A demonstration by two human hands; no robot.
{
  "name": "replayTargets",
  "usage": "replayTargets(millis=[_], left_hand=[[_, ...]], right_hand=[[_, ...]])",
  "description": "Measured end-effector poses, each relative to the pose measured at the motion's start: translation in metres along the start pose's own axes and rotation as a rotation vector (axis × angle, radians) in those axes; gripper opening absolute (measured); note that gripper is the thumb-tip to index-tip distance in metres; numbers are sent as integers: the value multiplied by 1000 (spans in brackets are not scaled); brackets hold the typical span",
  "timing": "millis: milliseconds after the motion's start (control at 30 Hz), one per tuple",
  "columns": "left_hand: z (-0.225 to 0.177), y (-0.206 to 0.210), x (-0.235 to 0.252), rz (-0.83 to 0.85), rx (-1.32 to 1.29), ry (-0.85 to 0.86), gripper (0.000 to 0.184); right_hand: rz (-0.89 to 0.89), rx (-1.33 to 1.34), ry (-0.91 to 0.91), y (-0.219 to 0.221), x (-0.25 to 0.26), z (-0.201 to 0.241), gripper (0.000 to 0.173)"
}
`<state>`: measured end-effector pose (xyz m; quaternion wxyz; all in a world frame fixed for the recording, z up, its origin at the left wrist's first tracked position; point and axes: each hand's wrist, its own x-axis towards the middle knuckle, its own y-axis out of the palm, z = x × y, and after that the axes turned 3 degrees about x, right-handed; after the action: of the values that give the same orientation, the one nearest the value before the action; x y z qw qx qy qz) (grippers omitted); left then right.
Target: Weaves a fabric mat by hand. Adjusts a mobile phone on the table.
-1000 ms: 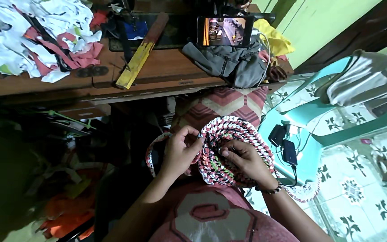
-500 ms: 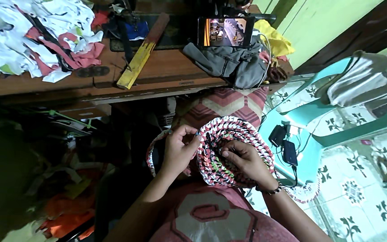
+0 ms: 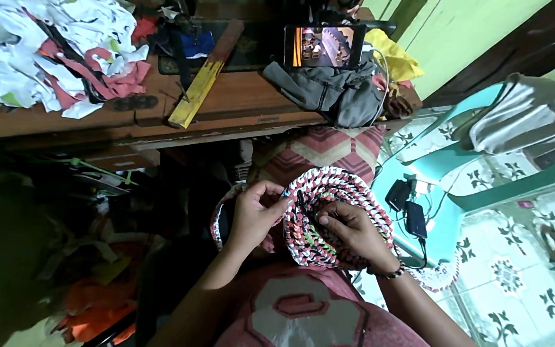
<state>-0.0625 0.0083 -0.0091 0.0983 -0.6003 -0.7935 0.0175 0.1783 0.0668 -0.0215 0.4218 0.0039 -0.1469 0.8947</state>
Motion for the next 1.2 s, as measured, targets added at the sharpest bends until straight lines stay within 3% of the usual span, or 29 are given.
replayTargets(millis=[467, 1200], left_hand=[[-3, 2, 0, 6, 4, -75, 16], [3, 6, 1, 61, 90, -43, 14]], right_hand=[[-1, 3, 4, 0, 1, -2, 17], [-6, 2, -8, 0, 0, -4, 16]])
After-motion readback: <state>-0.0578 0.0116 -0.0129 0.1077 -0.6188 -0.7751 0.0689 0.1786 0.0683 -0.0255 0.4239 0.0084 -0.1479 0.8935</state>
